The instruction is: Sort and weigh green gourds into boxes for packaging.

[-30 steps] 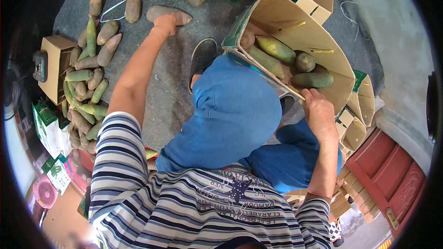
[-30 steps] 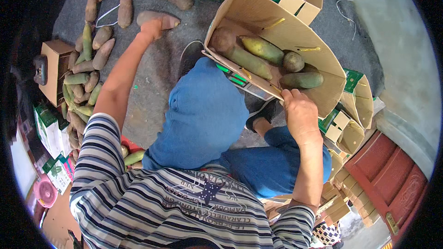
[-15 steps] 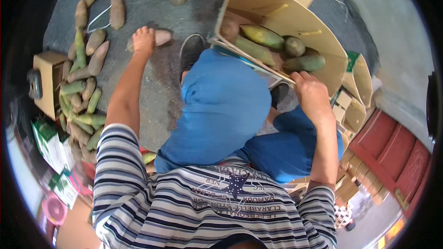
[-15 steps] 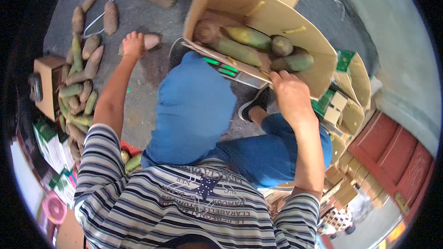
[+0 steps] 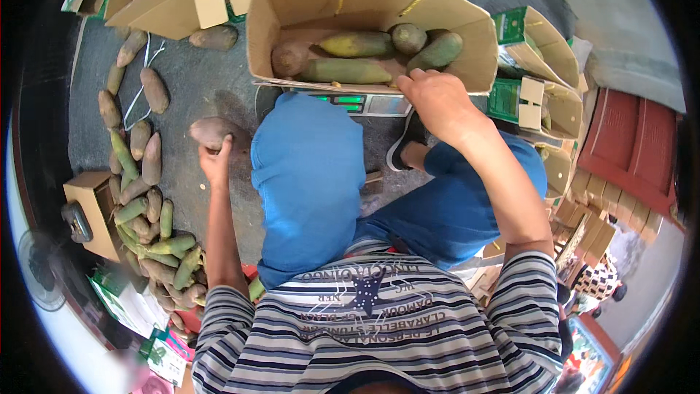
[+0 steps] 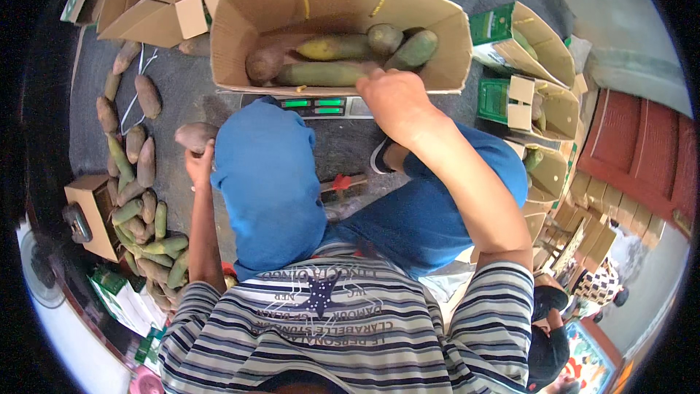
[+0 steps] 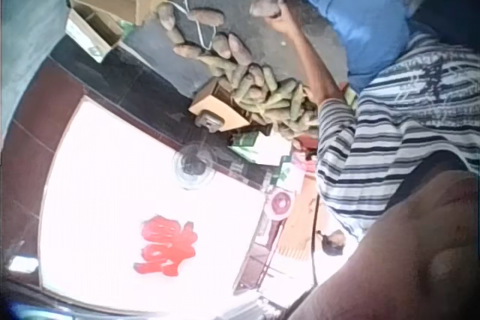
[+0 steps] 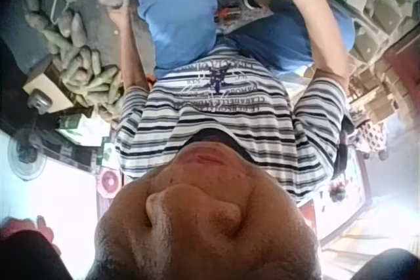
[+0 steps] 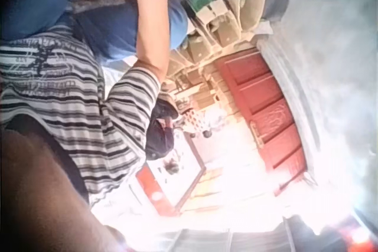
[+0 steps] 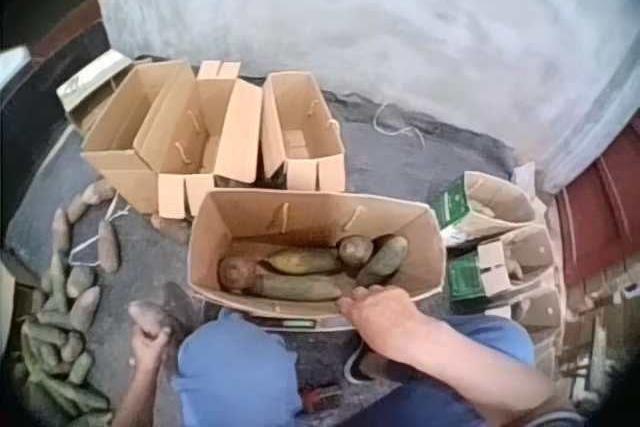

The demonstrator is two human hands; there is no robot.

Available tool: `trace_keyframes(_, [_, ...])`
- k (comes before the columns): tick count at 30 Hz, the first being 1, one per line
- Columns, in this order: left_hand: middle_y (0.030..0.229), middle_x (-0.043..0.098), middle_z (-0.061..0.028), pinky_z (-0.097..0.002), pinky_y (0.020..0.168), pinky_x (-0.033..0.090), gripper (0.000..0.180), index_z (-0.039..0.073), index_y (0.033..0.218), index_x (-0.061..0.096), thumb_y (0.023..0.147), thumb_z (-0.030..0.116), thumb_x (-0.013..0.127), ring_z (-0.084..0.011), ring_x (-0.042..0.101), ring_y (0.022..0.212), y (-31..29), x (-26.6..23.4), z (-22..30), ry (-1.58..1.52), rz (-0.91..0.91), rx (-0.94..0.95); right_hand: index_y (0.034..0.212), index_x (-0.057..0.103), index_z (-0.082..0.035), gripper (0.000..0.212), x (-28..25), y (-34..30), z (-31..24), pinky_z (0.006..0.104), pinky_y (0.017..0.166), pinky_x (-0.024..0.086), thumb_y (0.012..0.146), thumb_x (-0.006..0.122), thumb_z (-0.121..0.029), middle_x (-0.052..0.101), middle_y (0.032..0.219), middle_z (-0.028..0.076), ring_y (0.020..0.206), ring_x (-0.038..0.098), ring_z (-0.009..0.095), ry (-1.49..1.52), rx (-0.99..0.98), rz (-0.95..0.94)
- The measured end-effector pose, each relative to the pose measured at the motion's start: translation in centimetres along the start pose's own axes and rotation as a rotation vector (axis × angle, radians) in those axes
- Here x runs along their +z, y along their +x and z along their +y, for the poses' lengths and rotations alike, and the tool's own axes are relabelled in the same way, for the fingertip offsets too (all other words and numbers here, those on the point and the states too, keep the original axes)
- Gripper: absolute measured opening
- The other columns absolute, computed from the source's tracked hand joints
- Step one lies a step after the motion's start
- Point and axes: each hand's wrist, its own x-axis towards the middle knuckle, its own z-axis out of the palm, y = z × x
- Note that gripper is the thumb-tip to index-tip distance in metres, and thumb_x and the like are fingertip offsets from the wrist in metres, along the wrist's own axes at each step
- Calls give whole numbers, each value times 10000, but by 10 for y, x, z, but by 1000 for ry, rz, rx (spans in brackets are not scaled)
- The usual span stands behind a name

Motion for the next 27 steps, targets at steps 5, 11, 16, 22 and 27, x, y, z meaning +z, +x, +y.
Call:
trace_keyframes(5, [1057, 574, -121, -340, 855, 448, 533, -47, 1144, 473, 710, 99, 746, -214, 568, 960, -32, -72, 131, -608, 283, 500, 935, 542, -41, 203, 9, -3, 6, 364, 706, 487, 735, 524, -13, 580, 842, 116, 851, 595, 281, -8, 3, 37])
trace_keyframes(11, [985, 623, -131, -337, 802, 473, 497, -25, 1001, 581, 628, 231, 785, -217, 611, 881, -55, -117, 275, -337, 216, 941, 906, 539, -44, 186, 11, -2, 7, 363, 653, 498, 723, 539, -9, 593, 816, 112, 807, 611, 278, -36, -46, 86])
trace_keyframes(16, [1109, 555, -166, -373, 873, 433, 627, 13, 1132, 502, 612, 258, 753, -302, 540, 1034, -43, -51, 356, 165, 56, 1370, 964, 558, -58, 225, 10, -2, 8, 370, 617, 497, 743, 542, -24, 594, 805, 119, 763, 614, 289, -55, -37, 96])
trace_keyframes(22, [1109, 557, -184, -393, 861, 433, 603, 21, 1135, 508, 647, 296, 733, -324, 532, 1041, -17, -3, 358, 565, -290, 1256, 1012, 557, -69, 210, 12, 2, 11, 383, 609, 489, 804, 535, -83, 597, 808, 118, 763, 611, 291, -28, -64, 85])
trace_keyframes(27, [926, 623, -155, -354, 753, 482, 264, 24, 968, 591, 784, 210, 626, -265, 614, 861, -8, -62, 344, -258, 144, 1117, 942, 561, -60, 169, 11, -2, 17, 410, 627, 488, 781, 512, -51, 593, 793, 131, 766, 608, 312, 11, -91, 118])
